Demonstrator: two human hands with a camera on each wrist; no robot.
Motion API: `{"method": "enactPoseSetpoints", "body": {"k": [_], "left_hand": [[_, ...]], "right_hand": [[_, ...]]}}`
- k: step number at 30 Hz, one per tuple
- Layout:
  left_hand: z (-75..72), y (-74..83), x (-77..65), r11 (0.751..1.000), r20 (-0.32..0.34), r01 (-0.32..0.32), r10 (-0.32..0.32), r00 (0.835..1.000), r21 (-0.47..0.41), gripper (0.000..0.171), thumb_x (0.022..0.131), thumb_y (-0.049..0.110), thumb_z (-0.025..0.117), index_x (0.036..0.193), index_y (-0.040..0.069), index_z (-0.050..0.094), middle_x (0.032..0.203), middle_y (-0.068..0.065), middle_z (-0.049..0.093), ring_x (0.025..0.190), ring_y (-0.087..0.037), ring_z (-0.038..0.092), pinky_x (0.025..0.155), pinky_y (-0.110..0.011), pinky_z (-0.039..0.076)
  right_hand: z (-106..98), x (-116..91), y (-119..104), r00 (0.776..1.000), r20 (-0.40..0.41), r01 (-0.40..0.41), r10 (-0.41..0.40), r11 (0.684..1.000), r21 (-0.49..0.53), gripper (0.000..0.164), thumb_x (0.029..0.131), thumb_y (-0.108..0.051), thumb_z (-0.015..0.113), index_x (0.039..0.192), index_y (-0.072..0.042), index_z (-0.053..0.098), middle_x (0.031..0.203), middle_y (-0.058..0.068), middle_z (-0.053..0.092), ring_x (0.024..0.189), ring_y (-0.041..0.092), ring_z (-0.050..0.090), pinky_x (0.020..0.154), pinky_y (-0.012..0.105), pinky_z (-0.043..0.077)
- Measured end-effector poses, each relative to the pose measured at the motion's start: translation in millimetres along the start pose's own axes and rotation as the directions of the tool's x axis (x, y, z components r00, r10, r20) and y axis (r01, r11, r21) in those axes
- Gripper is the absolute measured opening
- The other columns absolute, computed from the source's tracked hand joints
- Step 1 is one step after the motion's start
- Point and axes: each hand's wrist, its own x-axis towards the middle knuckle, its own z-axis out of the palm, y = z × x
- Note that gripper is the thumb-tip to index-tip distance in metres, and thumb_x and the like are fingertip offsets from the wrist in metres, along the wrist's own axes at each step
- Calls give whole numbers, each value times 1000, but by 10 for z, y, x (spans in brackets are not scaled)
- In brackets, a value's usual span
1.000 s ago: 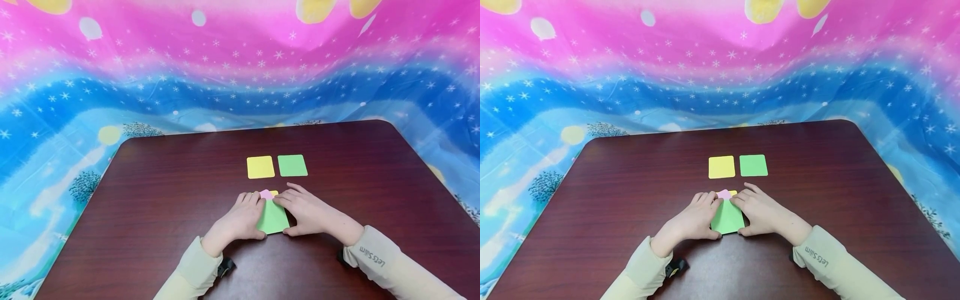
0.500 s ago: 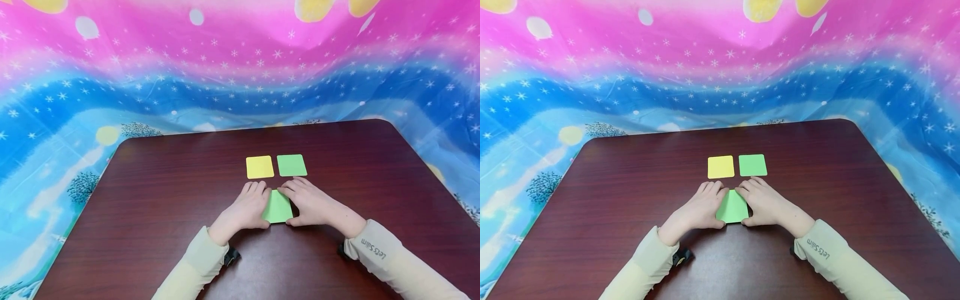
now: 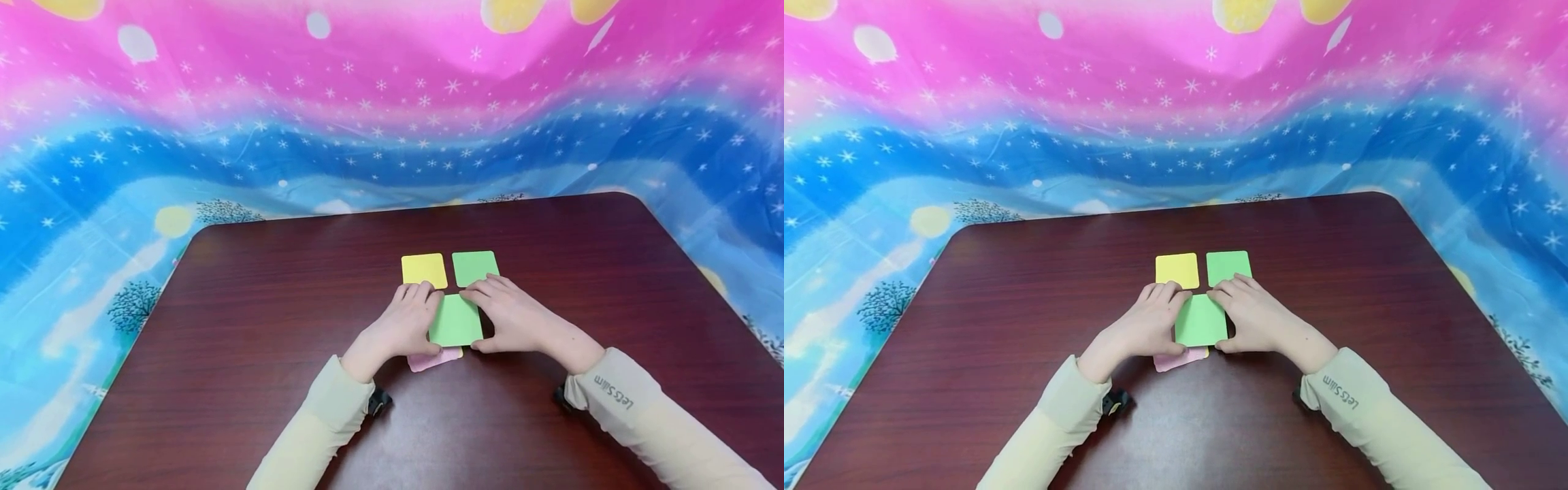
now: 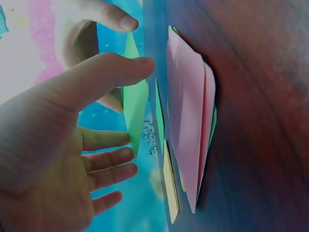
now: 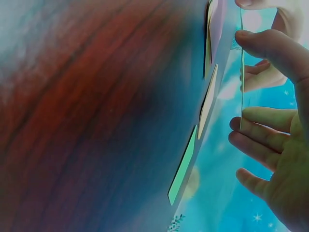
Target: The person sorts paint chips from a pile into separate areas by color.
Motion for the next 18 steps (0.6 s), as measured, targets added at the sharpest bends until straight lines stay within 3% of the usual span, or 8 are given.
{"method": "enactPoseSetpoints", "body": {"k": [8,18], "left_hand": [[8,-37,87,1000,56,24,-25,998,15,83,62,47,73,128,8,41,112,-4,41,108,-20,41,98,-38,28],[-23,-80,257,1000,82,21,-23,996,23,78,61,48,74,122,9,44,107,-4,39,101,-19,41,95,-36,31]], "right_hand": [[-39,14,59,1000,9,-14,14,1000,-6,77,61,-45,76,120,-1,54,116,7,55,112,28,47,105,46,25],[2,51,177,998,26,-50,50,999,-14,85,63,-47,75,129,0,47,120,11,52,114,28,46,104,47,26]]}}
